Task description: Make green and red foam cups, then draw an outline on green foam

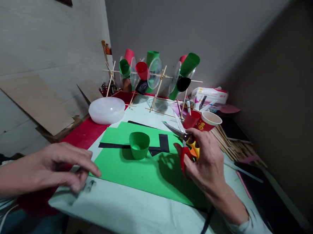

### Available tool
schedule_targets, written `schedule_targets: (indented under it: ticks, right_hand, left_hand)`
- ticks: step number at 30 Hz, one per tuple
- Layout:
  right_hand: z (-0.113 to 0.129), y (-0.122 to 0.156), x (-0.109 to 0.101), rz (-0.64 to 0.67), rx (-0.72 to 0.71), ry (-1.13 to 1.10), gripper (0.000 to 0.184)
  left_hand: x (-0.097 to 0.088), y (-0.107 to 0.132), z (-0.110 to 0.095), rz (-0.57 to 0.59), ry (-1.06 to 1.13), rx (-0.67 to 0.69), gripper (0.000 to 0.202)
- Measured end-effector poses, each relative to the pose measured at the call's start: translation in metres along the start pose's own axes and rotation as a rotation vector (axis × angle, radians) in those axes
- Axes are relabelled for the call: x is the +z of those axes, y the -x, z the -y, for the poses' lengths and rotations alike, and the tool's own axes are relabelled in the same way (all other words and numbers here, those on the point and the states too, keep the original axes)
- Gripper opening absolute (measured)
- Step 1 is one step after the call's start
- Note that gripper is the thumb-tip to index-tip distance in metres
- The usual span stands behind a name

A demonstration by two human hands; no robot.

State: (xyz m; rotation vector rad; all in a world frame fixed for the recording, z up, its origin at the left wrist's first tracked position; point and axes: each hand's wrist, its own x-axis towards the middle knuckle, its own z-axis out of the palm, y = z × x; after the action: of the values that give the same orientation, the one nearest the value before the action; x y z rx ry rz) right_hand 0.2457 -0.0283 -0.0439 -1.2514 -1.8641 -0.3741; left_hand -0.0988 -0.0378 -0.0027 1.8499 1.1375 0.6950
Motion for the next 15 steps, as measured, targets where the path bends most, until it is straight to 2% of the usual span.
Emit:
schedule_targets:
  ticks: [1,2,3,5,6,10,12,15]
  right_hand:
    - [0.000,0.000,0.000,-0.003,0.007,-0.006,0.030]
    - [-0.001,0.000,0.001,-0.004,0.014,-0.011,0.028]
    - [-0.001,0.000,0.001,-0.006,0.021,-0.016,0.027]
    - [-0.002,0.000,0.002,-0.005,0.033,-0.026,0.026]
    - [-0.002,0.000,0.002,-0.002,0.037,-0.030,0.026]
    - [-0.002,0.001,0.003,0.019,0.049,-0.050,0.025]
    - [-0.002,0.001,0.003,0.023,0.057,-0.058,0.025]
    - [-0.002,0.001,0.003,0.025,0.064,-0.069,0.024]
  left_hand:
    - [-0.005,-0.010,-0.006,0.119,-0.064,-0.006,0.014]
    - [-0.009,-0.018,-0.011,0.134,-0.074,0.014,0.014]
    - [-0.011,-0.025,-0.014,0.239,-0.083,0.043,0.014]
    - [-0.009,-0.037,-0.018,0.262,-0.091,0.065,0.011]
    - [-0.006,-0.041,-0.020,0.229,-0.106,0.063,0.010]
    - [0.012,-0.065,-0.026,-0.067,-0.190,0.063,0.022]
    - [0.018,-0.081,-0.027,-0.106,-0.190,0.064,0.025]
    - [0.019,-0.101,-0.024,-0.083,-0.155,0.055,0.023]
